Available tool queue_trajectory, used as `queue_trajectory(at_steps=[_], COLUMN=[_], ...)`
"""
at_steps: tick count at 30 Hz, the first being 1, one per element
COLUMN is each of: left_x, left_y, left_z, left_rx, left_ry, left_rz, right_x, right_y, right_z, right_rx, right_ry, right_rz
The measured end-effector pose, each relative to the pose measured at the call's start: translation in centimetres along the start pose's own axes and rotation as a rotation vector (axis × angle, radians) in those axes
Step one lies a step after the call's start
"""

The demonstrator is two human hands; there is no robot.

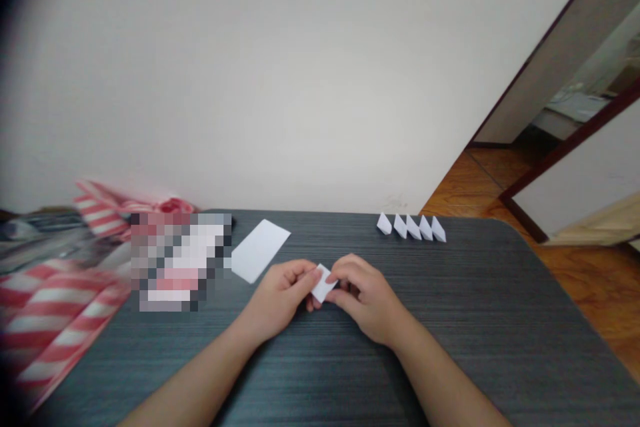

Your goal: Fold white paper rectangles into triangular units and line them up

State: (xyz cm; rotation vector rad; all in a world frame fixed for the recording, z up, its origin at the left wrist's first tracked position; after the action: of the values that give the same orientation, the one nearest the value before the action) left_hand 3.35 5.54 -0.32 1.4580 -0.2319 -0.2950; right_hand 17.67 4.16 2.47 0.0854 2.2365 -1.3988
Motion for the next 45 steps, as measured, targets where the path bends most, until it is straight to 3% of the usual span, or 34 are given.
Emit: queue_trajectory(at_steps=[7, 18, 29, 39, 45], left_x=[0.1, 0.5, 0.4, 0.4, 0.2], left_y=[0.0, 0.2, 0.5, 0.2, 0.1], left_z=[0.1, 0.2, 0.3, 0.3, 0.2], left_rx=[-0.022, 0.022, -0.004, 0.006, 0.009], left_ry=[-0.018, -0.101, -0.065, -0.072, -0.05], left_rz=[-0.021, -0.06, -0.159, -0.186, -0.173], right_x=[-0.1, -0.3, -0.2, -0.1, -0.2], right_y=[-0.3, 0.1, 0.2, 1.1, 0.9], right_z=[-0.2, -0.3, -0.2, 0.2, -0.2], right_rx=[-0.052, 0.018, 0.04, 0.144, 0.158], right_ry=[0.027, 0.127, 0.123, 0.142, 0.058], right_rz=[0.03, 0.12, 0.14, 0.078, 0.18])
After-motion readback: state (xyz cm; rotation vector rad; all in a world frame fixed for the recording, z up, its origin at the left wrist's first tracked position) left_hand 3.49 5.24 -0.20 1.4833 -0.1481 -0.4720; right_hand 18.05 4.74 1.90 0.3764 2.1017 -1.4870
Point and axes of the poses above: each hand's wrist, its own z-axis away from the middle knuckle, its own x-axis out of the palm, y = z × x, the point moved 6 cm from there along -z, towards the middle knuckle, and after that the axes turned 4 degrees about y, right-handed, at the moved point
